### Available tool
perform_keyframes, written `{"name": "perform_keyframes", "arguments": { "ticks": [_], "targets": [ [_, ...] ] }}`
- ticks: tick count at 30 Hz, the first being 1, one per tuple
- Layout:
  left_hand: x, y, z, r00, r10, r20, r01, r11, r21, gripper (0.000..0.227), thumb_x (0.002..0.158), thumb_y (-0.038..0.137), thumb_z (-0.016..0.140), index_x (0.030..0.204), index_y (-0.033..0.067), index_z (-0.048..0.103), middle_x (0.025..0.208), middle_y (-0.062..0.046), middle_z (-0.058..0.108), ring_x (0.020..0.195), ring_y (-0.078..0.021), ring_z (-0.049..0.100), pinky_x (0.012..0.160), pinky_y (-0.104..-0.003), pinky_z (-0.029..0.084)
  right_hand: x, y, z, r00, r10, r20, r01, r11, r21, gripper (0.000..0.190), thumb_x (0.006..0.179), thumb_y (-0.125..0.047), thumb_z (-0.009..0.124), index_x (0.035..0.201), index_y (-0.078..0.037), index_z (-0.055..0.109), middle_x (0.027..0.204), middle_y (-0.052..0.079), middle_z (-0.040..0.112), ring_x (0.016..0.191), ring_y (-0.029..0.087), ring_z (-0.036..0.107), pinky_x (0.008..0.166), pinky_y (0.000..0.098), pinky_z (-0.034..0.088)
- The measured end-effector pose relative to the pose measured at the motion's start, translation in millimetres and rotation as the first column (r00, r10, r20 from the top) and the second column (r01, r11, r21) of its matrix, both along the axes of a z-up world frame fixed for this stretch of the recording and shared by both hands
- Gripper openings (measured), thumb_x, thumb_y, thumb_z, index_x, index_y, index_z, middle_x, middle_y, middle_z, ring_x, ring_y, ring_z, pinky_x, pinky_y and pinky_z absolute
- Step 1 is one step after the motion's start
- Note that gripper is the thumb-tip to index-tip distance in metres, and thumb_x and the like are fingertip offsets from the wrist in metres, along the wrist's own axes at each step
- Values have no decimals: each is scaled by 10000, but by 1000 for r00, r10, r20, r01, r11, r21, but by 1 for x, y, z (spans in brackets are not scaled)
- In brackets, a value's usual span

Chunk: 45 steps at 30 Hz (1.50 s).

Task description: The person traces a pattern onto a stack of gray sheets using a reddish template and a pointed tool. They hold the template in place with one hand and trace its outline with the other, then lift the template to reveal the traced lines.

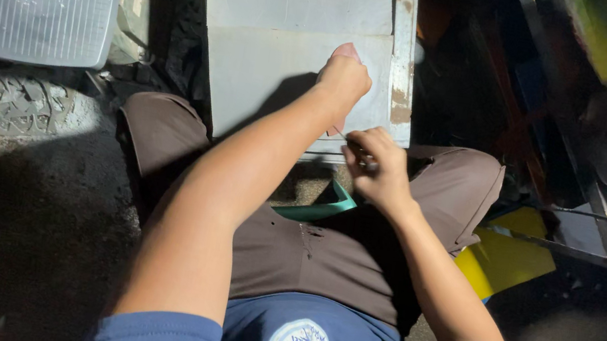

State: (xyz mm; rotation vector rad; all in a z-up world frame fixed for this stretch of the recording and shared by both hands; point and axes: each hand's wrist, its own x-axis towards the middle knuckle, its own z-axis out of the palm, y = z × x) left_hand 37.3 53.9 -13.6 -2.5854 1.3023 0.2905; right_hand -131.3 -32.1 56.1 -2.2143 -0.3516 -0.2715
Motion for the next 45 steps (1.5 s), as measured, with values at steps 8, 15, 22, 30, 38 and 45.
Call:
{"name": "perform_keyframes", "arguments": {
  "ticks": [8, 15, 22, 30, 38, 45],
  "targets": [
    [28, -4, -55, 1000, 4, 15, -1, 987, -160, 144, 753, 48, 747, 860, 127, 802, 901, -41, 773, 954, -269, 715, 825, -355, 566, 10, 27, -9, 988, 87, 128, -64, 982, -177, 259, 837, 41, 753, 1072, 29, 646, 879, 143, 592, 832, 328, 572, 711, 416, 496],
    [26, -5, -52, 1000, 17, 8, -16, 985, -170, 132, 757, 43, 746, 852, 119, 800, 896, -43, 775, 950, -264, 723, 854, -350, 563, 15, 37, -21, 975, 83, 205, -34, 973, -229, 306, 837, 44, 741, 1120, 60, 626, 920, 174, 593, 863, 360, 563, 750, 447, 497],
    [23, -5, -46, 1000, 11, 28, -6, 985, -171, 129, 759, 50, 748, 851, 124, 801, 882, -40, 772, 943, -262, 726, 868, -351, 558, 15, 39, -25, 978, 75, 197, -22, 965, -261, 362, 800, 36, 740, 1140, 65, 619, 955, 181, 600, 889, 368, 572, 769, 450, 502],
    [20, -10, -47, 995, -33, 95, 41, 996, -82, 130, 736, 65, 762, 814, 165, 787, 817, 4, 768, 835, -210, 733, 856, -323, 507, 17, 37, -28, 981, 84, 175, -30, 957, -289, 376, 797, 57, 734, 1155, 71, 620, 946, 182, 586, 891, 367, 563, 761, 447, 500],
    [19, -12, -54, 991, -47, 124, 57, 995, -80, 122, 750, 95, 758, 817, 190, 793, 801, 12, 760, 813, -195, 734, 824, -346, 503, 15, 36, -30, 980, 92, 175, -35, 951, -308, 342, 796, 50, 735, 1117, 49, 616, 965, 175, 585, 910, 366, 562, 779, 447, 502],
    [14, -8, -38, 992, -62, 109, 65, 997, -29, 113, 760, 113, 749, 823, 199, 788, 823, 18, 765, 824, -200, 738, 821, -361, 488, 16, 34, -30, 974, 100, 201, -37, 956, -292, 329, 788, 54, 732, 1100, 70, 628, 914, 174, 575, 858, 356, 563, 732, 437, 498]
  ]
}}
